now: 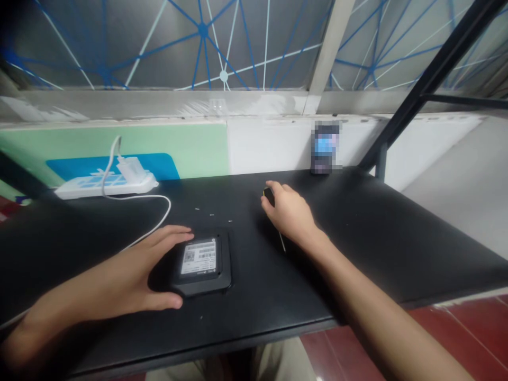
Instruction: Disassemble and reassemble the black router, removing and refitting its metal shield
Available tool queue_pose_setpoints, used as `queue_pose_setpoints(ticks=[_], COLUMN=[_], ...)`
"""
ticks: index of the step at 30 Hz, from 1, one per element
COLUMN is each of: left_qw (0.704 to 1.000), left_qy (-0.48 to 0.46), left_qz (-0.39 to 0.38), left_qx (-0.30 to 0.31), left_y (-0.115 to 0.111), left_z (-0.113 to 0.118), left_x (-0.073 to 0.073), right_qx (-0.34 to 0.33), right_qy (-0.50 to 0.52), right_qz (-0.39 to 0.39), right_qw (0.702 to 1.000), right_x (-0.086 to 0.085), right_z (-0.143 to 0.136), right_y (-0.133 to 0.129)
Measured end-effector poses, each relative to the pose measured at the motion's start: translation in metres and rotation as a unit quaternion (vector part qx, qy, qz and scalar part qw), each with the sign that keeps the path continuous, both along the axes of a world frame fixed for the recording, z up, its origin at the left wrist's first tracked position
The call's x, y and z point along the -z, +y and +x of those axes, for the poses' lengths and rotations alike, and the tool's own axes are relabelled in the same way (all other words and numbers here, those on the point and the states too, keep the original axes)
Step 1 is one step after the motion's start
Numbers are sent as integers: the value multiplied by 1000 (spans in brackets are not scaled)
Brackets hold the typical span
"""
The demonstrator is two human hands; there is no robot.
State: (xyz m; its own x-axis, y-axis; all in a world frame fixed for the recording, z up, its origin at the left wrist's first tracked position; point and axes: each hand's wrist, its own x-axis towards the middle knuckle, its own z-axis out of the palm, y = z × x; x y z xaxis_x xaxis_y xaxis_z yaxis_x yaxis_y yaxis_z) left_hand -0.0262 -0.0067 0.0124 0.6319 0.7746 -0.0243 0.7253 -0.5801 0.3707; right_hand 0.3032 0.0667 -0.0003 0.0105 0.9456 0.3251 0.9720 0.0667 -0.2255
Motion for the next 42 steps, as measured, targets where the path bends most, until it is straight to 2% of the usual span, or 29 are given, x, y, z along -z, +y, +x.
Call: queue_pose_setpoints(ticks=[2,4,7,9,12,23,30,33,38,42], left_qw=[1000,1000,1000,1000,1000,1000,1000,1000,1000,1000], left_qy=[-3,-6,-1,-3,-7,9,2,-1,-1,-3], left_qz=[1,2,4,8,10,3,5,8,6,6], left_qx=[0,-1,-2,-2,-2,-6,-6,-4,-3,-4], left_y=[0,-1,-2,-2,-2,-1,-2,-2,-2,-1], left_z=[2,3,3,3,5,8,8,8,8,8], left_x=[-1,-1,0,-1,-2,-5,-5,-5,-5,-5], right_qx=[-13,-39,-93,-119,-126,-120,-131,-134,-143,-135], right_qy=[103,240,389,435,455,431,425,462,553,591], right_qz=[79,134,159,167,155,142,152,149,133,109], right_qw=[991,961,902,877,868,883,882,864,810,788], right_x=[-5,-8,-7,-5,-1,3,3,2,-1,-4], right_z=[0,-1,-6,-12,-20,-22,-22,-23,-28,-31], right_y=[0,-2,-5,-7,-10,-11,-12,-11,-11,-13])
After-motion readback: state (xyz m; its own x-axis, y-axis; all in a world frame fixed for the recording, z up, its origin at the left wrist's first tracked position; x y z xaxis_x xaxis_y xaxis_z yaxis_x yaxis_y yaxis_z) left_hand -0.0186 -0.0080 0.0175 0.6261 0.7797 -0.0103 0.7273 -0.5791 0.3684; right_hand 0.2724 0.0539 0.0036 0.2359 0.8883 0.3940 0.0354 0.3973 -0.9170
